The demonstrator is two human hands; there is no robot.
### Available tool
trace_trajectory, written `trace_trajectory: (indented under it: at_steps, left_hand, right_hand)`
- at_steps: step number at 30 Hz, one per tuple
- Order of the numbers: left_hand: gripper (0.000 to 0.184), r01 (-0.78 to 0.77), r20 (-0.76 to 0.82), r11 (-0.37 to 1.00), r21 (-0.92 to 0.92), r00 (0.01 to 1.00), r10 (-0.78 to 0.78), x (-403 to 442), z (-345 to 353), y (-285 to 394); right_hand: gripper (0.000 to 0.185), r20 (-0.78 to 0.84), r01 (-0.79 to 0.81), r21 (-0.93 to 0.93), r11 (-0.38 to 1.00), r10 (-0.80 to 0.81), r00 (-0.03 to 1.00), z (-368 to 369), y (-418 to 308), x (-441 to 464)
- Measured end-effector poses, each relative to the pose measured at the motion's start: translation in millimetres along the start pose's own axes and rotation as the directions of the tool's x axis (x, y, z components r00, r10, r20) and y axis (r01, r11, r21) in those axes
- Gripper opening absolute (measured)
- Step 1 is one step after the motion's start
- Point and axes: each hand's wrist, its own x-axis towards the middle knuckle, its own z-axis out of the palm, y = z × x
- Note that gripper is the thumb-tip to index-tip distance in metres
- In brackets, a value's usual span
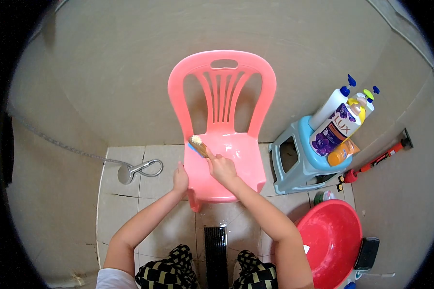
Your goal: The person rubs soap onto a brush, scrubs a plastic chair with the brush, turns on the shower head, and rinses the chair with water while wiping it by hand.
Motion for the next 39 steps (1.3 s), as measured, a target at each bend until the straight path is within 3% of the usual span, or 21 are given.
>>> trace_trajectory:
  at_steps: [4,6,15,25,28,30,37,39]
  left_hand:
    - [0.057,-0.020,0.009,1.000,0.002,1.000,0.020,-1,-3,6]
    - [0.056,-0.004,0.016,0.989,0.148,1.000,0.002,-3,-5,11]
    - [0.055,-0.028,-0.032,0.975,0.219,0.999,0.036,-4,-4,12]
    - [0.054,0.017,-0.031,0.979,0.203,0.999,-0.011,-7,-5,20]
    - [0.053,0.015,-0.026,0.973,0.231,1.000,-0.009,-8,-4,22]
    - [0.053,0.025,0.016,0.987,0.156,0.999,-0.028,-10,-5,23]
    - [0.054,-0.007,-0.022,0.985,0.175,1.000,0.011,-4,-4,16]
    - [0.053,0.040,-0.054,0.968,0.248,0.998,-0.027,-13,-5,33]
  right_hand:
    - [0.041,-0.013,-0.049,-0.051,0.997,0.048,0.999,4,0,-1]
    - [0.041,-0.022,-0.112,-0.110,0.988,0.111,0.994,3,4,2]
    - [0.042,-0.063,-0.262,-0.036,0.965,0.259,0.964,22,-13,4]
    - [0.042,-0.034,-0.291,0.077,0.954,0.294,0.955,21,-36,3]
    - [0.043,-0.053,-0.243,0.080,0.967,0.247,0.968,20,-39,-6]
    - [0.043,-0.031,-0.200,0.083,0.976,0.203,0.979,23,-44,-9]
    - [0.040,0.015,-0.195,0.153,0.969,0.196,0.981,-5,-33,-5]
    - [0.039,-0.105,-0.213,0.205,0.955,0.237,0.966,-16,-34,4]
